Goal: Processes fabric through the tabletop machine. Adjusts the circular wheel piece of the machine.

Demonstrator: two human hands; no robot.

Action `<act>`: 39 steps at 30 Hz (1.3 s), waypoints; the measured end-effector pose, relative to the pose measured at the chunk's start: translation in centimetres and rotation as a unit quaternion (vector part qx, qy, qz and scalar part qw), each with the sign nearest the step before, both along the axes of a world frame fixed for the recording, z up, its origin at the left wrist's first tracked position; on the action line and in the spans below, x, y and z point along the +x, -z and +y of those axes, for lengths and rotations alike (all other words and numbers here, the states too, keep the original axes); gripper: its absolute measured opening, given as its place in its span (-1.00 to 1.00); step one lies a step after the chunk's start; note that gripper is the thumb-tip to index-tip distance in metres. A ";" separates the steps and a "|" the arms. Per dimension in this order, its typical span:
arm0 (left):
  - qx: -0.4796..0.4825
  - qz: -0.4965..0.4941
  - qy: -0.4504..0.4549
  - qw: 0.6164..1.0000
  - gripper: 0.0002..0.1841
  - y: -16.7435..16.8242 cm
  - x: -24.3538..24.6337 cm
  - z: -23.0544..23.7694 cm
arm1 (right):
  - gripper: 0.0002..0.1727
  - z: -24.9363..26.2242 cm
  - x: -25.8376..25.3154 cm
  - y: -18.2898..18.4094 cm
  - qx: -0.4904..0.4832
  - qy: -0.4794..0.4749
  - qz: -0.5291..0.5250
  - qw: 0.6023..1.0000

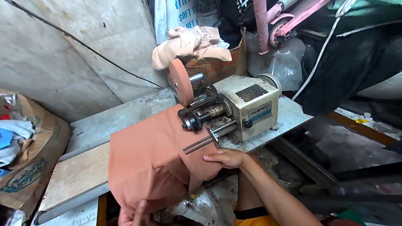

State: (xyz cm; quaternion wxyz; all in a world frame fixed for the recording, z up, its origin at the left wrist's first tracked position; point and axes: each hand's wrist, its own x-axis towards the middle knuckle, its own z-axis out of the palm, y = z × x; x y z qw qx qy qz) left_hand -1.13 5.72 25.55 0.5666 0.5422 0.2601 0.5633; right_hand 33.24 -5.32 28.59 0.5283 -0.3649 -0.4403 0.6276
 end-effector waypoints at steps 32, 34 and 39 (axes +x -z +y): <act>-0.028 0.058 -0.046 0.997 -0.58 -0.3 1.6 -0.2 | -0.70 -0.1 0.0 -0.2 0.001 0.001 -0.005 1.000; -0.024 -0.012 -0.012 1.000 -0.63 -0.3 1.0 -0.1 | -0.71 0.0 0.0 -0.2 0.004 -0.005 -0.010 1.000; -0.026 0.030 -0.053 0.998 -0.56 -0.8 2.0 0.3 | -0.70 -0.1 -0.1 -0.3 0.000 -0.002 -0.014 1.000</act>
